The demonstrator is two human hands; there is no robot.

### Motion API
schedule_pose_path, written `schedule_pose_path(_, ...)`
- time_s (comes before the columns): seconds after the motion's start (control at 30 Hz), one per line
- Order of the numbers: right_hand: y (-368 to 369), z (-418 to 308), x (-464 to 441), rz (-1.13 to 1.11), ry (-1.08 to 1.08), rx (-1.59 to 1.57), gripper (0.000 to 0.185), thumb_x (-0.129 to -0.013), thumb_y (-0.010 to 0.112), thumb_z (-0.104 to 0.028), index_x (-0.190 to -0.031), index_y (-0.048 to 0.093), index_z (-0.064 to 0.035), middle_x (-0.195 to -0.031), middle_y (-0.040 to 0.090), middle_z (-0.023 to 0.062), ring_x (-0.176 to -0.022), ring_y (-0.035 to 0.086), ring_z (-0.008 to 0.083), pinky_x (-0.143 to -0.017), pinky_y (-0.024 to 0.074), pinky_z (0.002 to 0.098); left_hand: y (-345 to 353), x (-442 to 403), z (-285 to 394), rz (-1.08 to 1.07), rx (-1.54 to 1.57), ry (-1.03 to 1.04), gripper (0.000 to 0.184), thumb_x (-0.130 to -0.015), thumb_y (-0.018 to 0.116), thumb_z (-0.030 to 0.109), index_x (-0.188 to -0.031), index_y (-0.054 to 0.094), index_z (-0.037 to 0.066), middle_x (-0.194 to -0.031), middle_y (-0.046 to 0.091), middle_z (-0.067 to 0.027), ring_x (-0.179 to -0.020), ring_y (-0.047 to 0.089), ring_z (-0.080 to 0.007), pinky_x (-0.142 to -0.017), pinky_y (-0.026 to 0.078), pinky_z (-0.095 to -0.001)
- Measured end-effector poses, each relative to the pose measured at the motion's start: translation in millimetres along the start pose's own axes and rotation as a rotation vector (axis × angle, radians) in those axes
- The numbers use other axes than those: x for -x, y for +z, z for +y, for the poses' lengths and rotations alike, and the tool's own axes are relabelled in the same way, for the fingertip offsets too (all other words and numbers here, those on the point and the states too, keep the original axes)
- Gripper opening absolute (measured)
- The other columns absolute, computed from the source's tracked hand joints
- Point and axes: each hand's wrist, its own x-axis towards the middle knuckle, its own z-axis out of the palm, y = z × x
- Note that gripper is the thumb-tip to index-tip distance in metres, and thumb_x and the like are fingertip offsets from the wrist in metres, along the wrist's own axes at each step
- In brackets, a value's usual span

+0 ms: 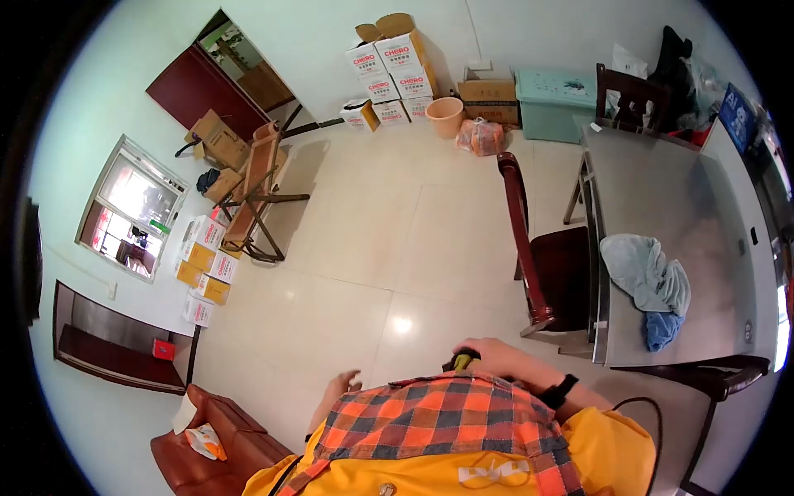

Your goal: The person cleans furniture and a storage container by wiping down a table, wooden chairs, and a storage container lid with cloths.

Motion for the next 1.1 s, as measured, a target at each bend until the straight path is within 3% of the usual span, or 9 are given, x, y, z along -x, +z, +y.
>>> schedule_pose_path(0.07,-37.7,-57.6,6.4,-0.023,0.029,-0.105,0.046,-0.081,0.067,-0.021,-0.125,0.057,-0.0121,-0.11,0.066,0.0108,-0.101,0.061,0.0212,-0.091,0.0466,0.0315,-29.1,-31.1,32.6,0.103,0.052,0.103,0.037,-0.087,0.061,0.02,-0.12,0.059,0.004,-0.115,0.063,-0.0212,-0.107,0.059,-0.0385,-0.091,0.048,-0.0432)
schedule_pose_path(0.13,-75.9,-82.5,4.3,-0.016,-0.032,-0.15,0.046,-0.077,0.06,-0.011,-0.123,0.057,-0.0108,-0.115,0.064,0.0133,-0.105,0.061,0.0288,-0.093,0.0469,0.0339,-56.7,-68.2,61.0,0.264,0.021,0.337,0.035,-0.086,0.063,0.014,-0.12,0.06,0.007,-0.101,0.065,-0.0191,-0.085,0.063,-0.0305,-0.075,0.051,-0.0375)
schedule_pose_path(0.2,-103.4,-78.2,-5.4,0.078,-0.105,-0.252,0.048,-0.074,0.058,-0.003,-0.122,0.058,-0.0097,-0.112,0.065,0.0102,-0.102,0.061,0.0225,-0.092,0.0466,0.0311,-85.3,-102.0,83.4,0.254,0.035,0.34,0.035,-0.085,0.064,0.011,-0.119,0.06,0.005,-0.112,0.063,-0.0199,-0.103,0.06,-0.0377,-0.086,0.05,-0.0408)
schedule_pose_path(0.27,-136.1,-82.4,-11.3,0.21,-0.123,-0.292,0.049,-0.073,0.056,0.004,-0.12,0.059,-0.0068,-0.108,0.065,0.0067,-0.1,0.06,0.0158,-0.092,0.0463,0.0281,-116.1,-131.4,102.3,0.314,-0.006,0.402,0.034,-0.085,0.064,0.009,-0.119,0.06,0.005,-0.112,0.063,-0.0191,-0.098,0.062,-0.0365,-0.083,0.051,-0.0399)
schedule_pose_path(0.33,-163.4,-74.3,-23.8,0.211,-0.115,-0.519,0.04,-0.079,0.061,0.0,-0.119,0.059,-0.0035,-0.106,0.064,0.0032,-0.1,0.059,0.0116,-0.092,0.0462,0.0274,-147.5,-146.7,122.3,0.319,0.021,0.25,0.034,-0.086,0.064,0.01,-0.12,0.059,0.005,-0.112,0.063,-0.0183,-0.092,0.064,-0.0346,-0.079,0.052,-0.0391)
schedule_pose_path(0.43,-193.5,-70.6,-45.5,0.256,-0.117,-0.588,0.039,-0.081,0.061,0.0,-0.119,0.059,-0.0032,-0.108,0.064,0.0026,-0.101,0.058,0.0113,-0.093,0.046,0.0273,-180.4,-175.9,101.9,0.317,-0.042,0.211,0.035,-0.086,0.064,0.01,-0.12,0.059,0.006,-0.113,0.063,-0.0173,-0.088,0.065,-0.0318,-0.076,0.053,-0.0378)
schedule_pose_path(0.7,-256.5,-52.4,-113.5,0.188,-0.073,-0.588,0.036,-0.085,0.064,-0.004,-0.12,0.059,-0.002,-0.111,0.064,0.0041,-0.101,0.058,0.0113,-0.092,0.0464,0.0268,-211.2,-242.3,80.5,0.323,-0.035,-0.033,0.035,-0.087,0.063,0.011,-0.12,0.06,0.005,-0.111,0.064,-0.0206,-0.085,0.066,-0.0268,-0.075,0.054,-0.0359)
schedule_pose_path(1.03,-334.8,-36.6,-214.3,0.278,-0.061,-0.538,0.041,-0.08,0.057,-0.001,-0.122,0.056,-0.0012,-0.11,0.062,0.0039,-0.103,0.056,0.011,-0.095,0.0429,0.0263,-272.4,-409.9,64.3,0.333,-0.01,-0.029,0.032,-0.088,0.061,0.012,-0.119,0.061,0.004,-0.105,0.066,-0.0194,-0.079,0.067,-0.0252,-0.07,0.053,-0.0342)
schedule_pose_path(1.1,-344.7,-34.6,-216.4,0.306,0.014,-0.596,0.042,-0.079,0.056,0.0,-0.121,0.056,-0.0012,-0.111,0.062,0.004,-0.104,0.056,0.0112,-0.096,0.0424,0.0262,-285.8,-459.0,73.4,0.3,-0.073,0.089,0.032,-0.088,0.06,0.013,-0.118,0.061,0.003,-0.106,0.065,-0.0197,-0.079,0.066,-0.0262,-0.07,0.053,-0.0347)
